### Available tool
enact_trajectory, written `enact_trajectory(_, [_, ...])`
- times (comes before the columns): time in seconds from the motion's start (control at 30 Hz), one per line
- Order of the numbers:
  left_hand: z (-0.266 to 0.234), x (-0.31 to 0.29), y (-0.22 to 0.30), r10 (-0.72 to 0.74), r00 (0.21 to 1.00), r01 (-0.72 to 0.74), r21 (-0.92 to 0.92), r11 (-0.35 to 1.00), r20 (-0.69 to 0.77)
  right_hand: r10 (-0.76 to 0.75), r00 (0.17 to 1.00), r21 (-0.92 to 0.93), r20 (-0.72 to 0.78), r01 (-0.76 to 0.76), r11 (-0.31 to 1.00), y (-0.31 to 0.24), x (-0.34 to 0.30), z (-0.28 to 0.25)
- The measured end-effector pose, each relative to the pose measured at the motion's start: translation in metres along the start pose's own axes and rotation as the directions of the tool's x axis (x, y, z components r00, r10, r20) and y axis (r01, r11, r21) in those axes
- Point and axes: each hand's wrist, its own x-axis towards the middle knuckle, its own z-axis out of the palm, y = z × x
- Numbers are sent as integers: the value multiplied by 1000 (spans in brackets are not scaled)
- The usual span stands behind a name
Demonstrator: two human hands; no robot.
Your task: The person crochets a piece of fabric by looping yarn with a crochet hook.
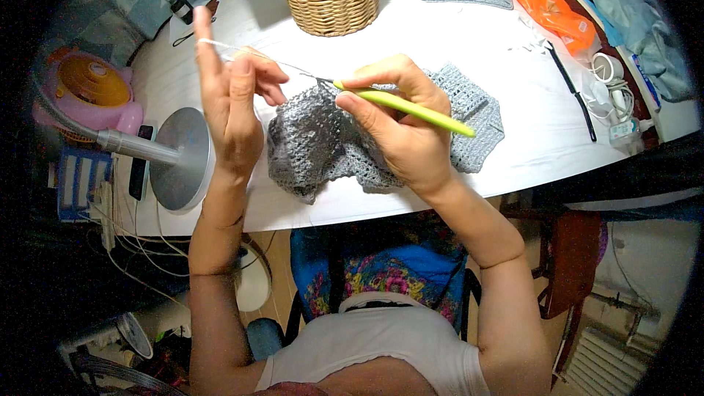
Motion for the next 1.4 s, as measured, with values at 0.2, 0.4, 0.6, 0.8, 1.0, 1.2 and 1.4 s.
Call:
enact_trajectory(0.2, [2, -4, 13, 276, 960, -268, 145, 952, -36, -440, 885, -540, 151, 446, 713, 5, 22, -2])
enact_trajectory(0.4, [17, -14, 13, 321, 942, -327, 68, 942, 95, -224, 974, -191, -27, 215, 958, 15, 20, 2])
enact_trajectory(0.6, [25, -12, 18, 481, 858, -500, 83, 862, 180, -113, 986, 40, -121, 118, 992, 8, 29, 8])
enact_trajectory(0.8, [36, 0, 49, 415, 846, -488, 175, 855, 336, 43, 999, 240, 2, -42, 970, -21, 59, 4])
enact_trajectory(1.0, [28, -1, 48, 425, 870, -476, 205, 855, 249, 264, 963, 621, 61, -243, 745, -30, 74, -16])
enact_trajectory(1.2, [0, -19, 30, -7, 969, -59, 259, 964, 248, 427, 898, 832, 103, -313, 458, 3, 64, -35])
enact_trajectory(1.4, [-39, -40, 13, -217, 974, 219, -44, 975, 58, 451, 886, 876, 109, -300, 378, 16, 57, -37])
